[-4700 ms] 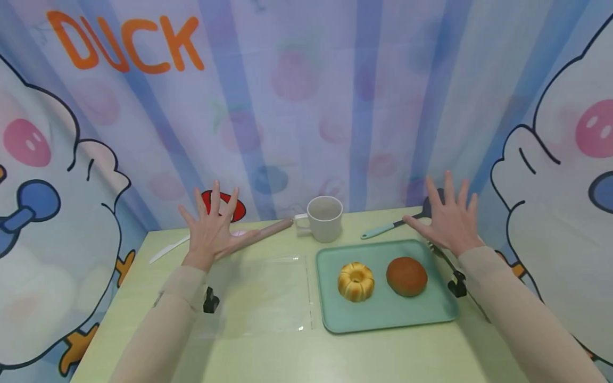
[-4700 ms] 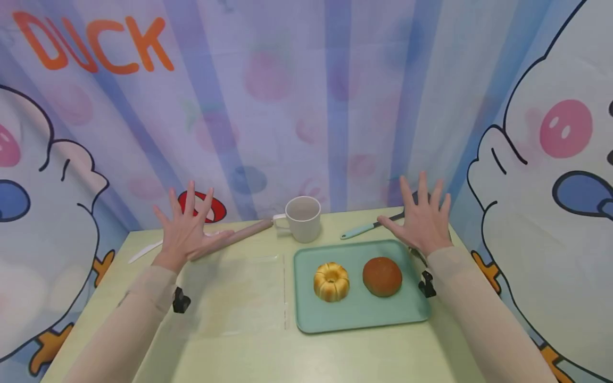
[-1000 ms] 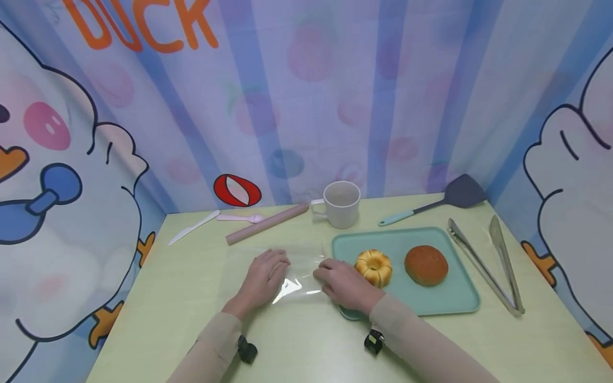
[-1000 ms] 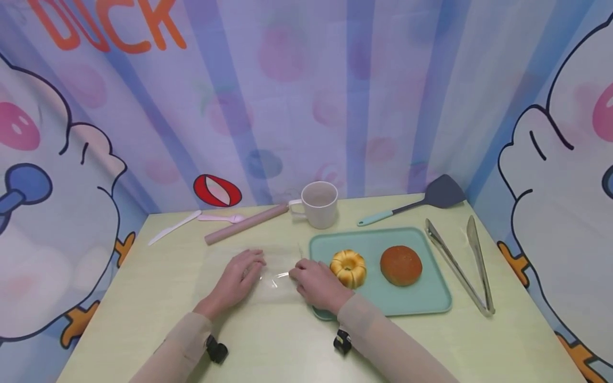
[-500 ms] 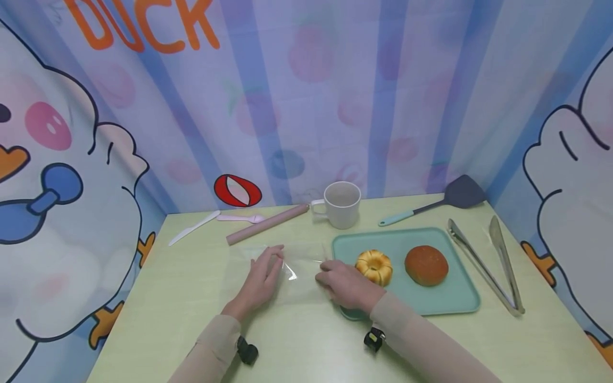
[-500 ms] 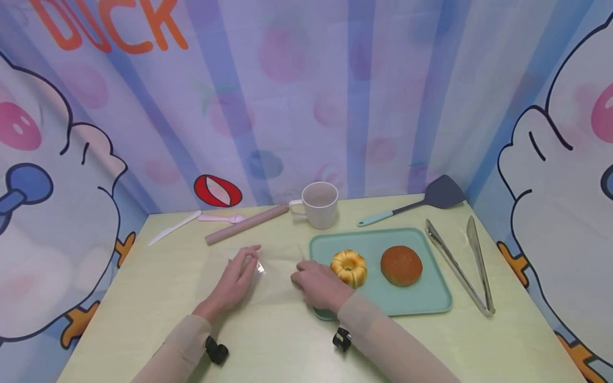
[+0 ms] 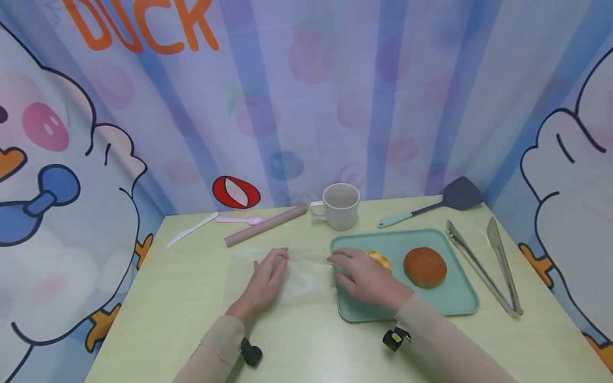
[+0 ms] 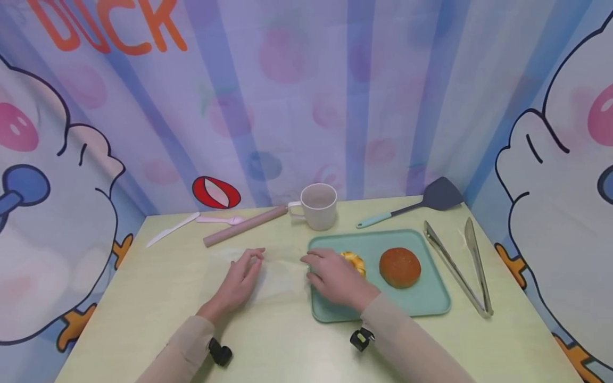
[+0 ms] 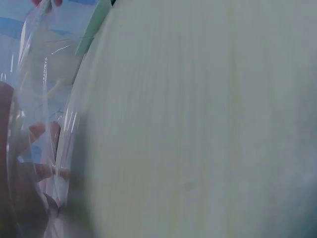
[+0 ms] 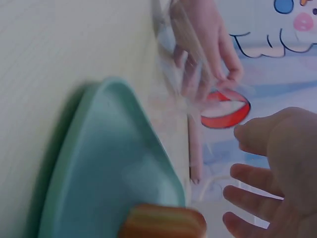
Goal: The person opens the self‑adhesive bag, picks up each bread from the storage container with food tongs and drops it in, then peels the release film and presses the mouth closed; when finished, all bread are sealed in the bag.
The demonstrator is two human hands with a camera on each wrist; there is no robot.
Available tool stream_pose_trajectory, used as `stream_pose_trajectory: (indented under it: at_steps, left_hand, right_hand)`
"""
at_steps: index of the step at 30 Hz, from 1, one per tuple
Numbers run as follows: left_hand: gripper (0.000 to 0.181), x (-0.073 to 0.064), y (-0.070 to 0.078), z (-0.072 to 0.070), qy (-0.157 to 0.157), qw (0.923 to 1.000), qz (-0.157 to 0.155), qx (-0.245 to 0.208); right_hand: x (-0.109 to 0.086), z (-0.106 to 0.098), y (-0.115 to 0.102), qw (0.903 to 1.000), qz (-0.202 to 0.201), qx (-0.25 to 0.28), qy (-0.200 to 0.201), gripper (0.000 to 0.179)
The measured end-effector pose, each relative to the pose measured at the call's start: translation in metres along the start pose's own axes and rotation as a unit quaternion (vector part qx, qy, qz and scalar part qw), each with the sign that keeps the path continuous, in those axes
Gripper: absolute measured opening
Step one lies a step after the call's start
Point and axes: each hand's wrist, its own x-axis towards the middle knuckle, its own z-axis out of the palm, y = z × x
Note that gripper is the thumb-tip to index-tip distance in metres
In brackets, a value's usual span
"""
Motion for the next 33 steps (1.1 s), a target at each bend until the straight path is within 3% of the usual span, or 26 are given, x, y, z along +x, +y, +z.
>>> stream_pose_trajectory:
  at_steps: [8,13,17,25,33]
  left_hand:
    - [0.022,-0.003,0.002,0.002,-0.002,0.9999,0.002,0.017]
    - [0.018,-0.006,0.000,0.001,0.004,0.9995,0.008,0.029]
    - [0.018,-0.005,-0.001,0.000,0.007,0.9993,0.016,0.033]
    - [0.021,-0.003,0.000,-0.001,0.003,0.9993,0.011,0.035]
    - [0.022,-0.004,-0.001,-0.001,0.008,0.9992,0.010,0.037]
  right_hand:
    - [-0.036,-0.037,0.030,0.9936,0.066,0.014,0.091,0.049]
    - [-0.064,-0.059,0.057,0.9831,0.085,-0.007,0.162,0.052]
    - [-0.089,-0.075,0.079,0.9748,0.109,-0.025,0.193,0.053]
    - [-0.145,-0.093,0.123,0.9589,0.210,-0.038,0.187,0.062]
    - [-0.190,-0.089,0.157,0.9405,0.297,-0.053,0.156,0.081]
